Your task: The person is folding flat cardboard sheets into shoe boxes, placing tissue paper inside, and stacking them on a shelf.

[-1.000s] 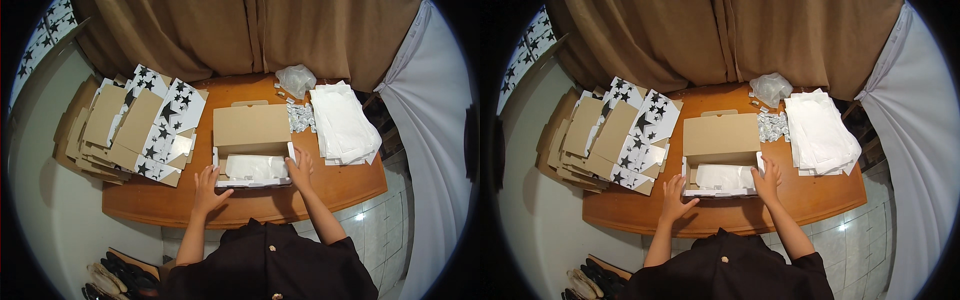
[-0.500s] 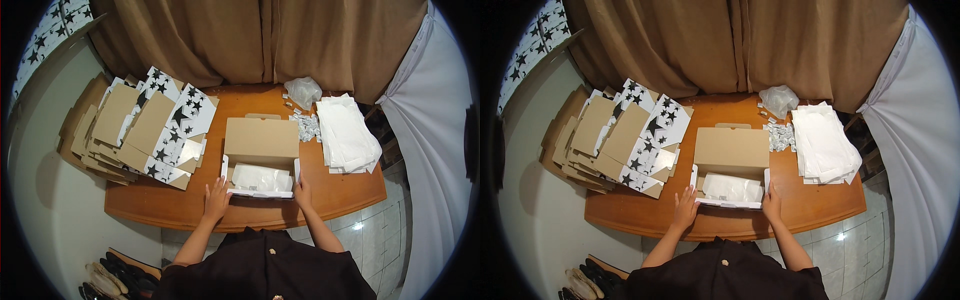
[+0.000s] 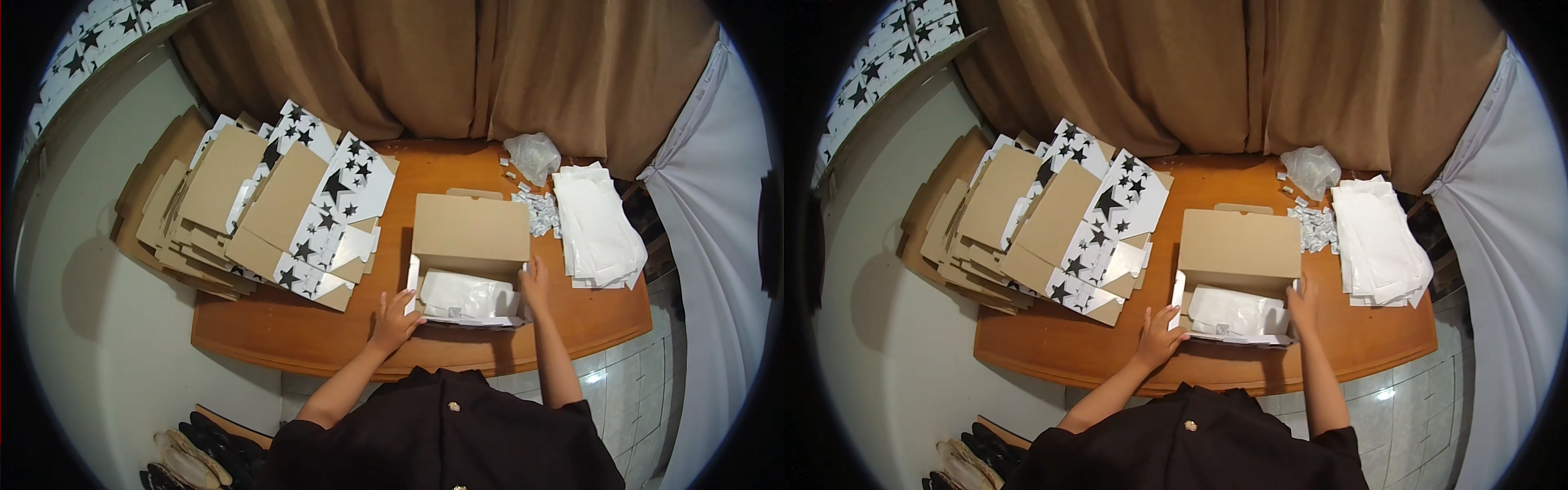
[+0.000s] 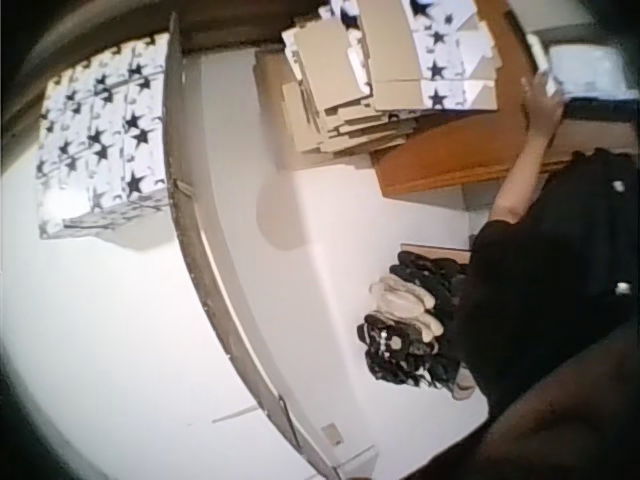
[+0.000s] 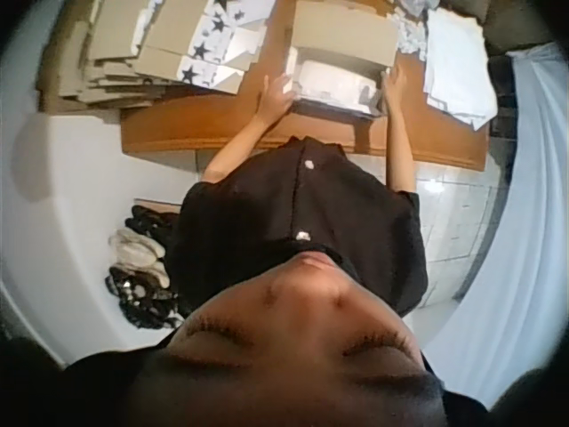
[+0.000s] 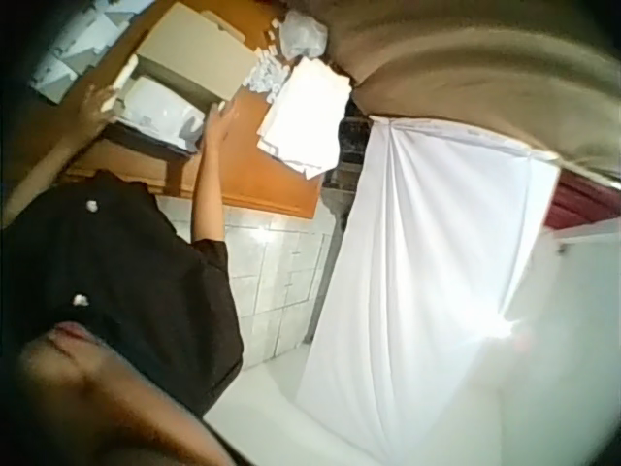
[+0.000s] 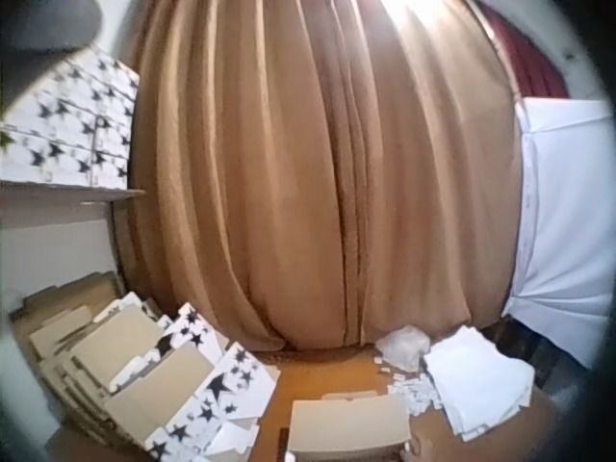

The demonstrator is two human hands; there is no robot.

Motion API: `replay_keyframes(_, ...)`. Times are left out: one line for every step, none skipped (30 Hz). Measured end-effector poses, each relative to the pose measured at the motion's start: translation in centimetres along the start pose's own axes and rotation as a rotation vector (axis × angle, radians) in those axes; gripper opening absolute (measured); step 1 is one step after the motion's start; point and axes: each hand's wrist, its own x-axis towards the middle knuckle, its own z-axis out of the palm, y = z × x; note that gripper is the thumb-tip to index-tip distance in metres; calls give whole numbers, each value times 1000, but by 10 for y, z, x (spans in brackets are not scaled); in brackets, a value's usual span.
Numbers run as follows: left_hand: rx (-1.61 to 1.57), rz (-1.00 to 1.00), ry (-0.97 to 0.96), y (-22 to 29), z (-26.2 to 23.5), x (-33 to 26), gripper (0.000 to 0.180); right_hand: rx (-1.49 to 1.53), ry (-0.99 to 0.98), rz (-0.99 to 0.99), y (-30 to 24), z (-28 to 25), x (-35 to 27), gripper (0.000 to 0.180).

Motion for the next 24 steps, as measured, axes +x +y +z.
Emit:
replay_keyframes(-20, 23, -17, 0, 0, 3, 17, 132, -28, -29, 17, 10, 19, 57)
replay_keyframes(-21, 25, -21, 1, 2, 7, 17, 264, -55, -56, 41, 17, 38, 59)
replay_keyframes(-35, 26, -13, 1, 3, 8, 17, 281, -28, -4, 43, 22, 51, 62)
replay_keyframes(-49, 23, -1, 2, 4, 9, 17, 297, -6, 46, 35, 29, 60, 64)
replay_keyframes(-39, 0, 5, 3, 4, 10, 17, 229, 45, 96, 28, 33, 67, 68)
replay_keyframes(-51, -17, 4, 3, 3, 8, 17, 160, 84, 140, 14, 36, 72, 72)
replay_keyframes(-68, -28, 4, 4, 1, 5, 18, 161, 55, 130, 0, 36, 74, 72)
replay_keyframes(-59, -51, 11, 6, 0, 0, 18, 180, 92, 235, -12, 36, 75, 74)
replay_keyframes(-74, -70, 8, 4, -2, 3, 19, 200, 147, 340, -21, 37, 82, 76)
replay_keyframes(-104, -74, -8, 8, -2, 3, 20, 194, 161, 346, -10, 36, 92, 76)
replay_keyframes(-117, -61, -15, 9, -3, 3, 20, 352, 176, 366, 1, 36, 102, 76)
replay_keyframes(-105, -106, 5, 9, -4, 7, 20, 511, 191, 377, 10, 34, 114, 77)
replay_keyframes(-100, -149, 25, 11, -3, 11, 20, 419, 209, 359, 14, 31, 117, 78)
replay_keyframes(-97, -188, 42, 14, -1, 18, 21, 465, 200, 314, 23, 28, 126, 75)
replay_keyframes(-42, -205, 119, 9, 7, 16, 22, 588, 156, 279, 7, 32, 126, 72)
replay_keyframes(-48, -216, 118, 5, 11, 14, 22, 707, 104, 249, -21, 40, 114, 69)
replay_keyframes(33, -194, 182, 3, 15, 13, 24, 654, 74, 173, -43, 39, 105, 69)
replay_keyframes(112, -169, 243, 5, 19, 13, 26, 599, 48, 102, -61, 36, 93, 69)
replay_keyframes(171, -109, 267, 12, 17, 19, 28, 652, 4, 74, -79, 33, 81, 67)
replay_keyframes(154, -93, 263, 22, 18, 26, 28, 636, 25, 43, -80, 27, 75, 70)
replay_keyframes(121, -86, 268, 32, 19, 30, 27, 681, 27, 20, -90, 26, 62, 73)
replay_keyframes(88, -74, 274, 39, 22, 36, 26, 728, 34, -6, -98, 23, 51, 76)
replay_keyframes(85, -71, 223, 44, 24, 37, 23, 673, 71, 15, -97, 25, 39, 80)
replay_keyframes(83, -59, 230, 47, 27, 36, 23, 620, 112, 29, -93, 22, 30, 83)
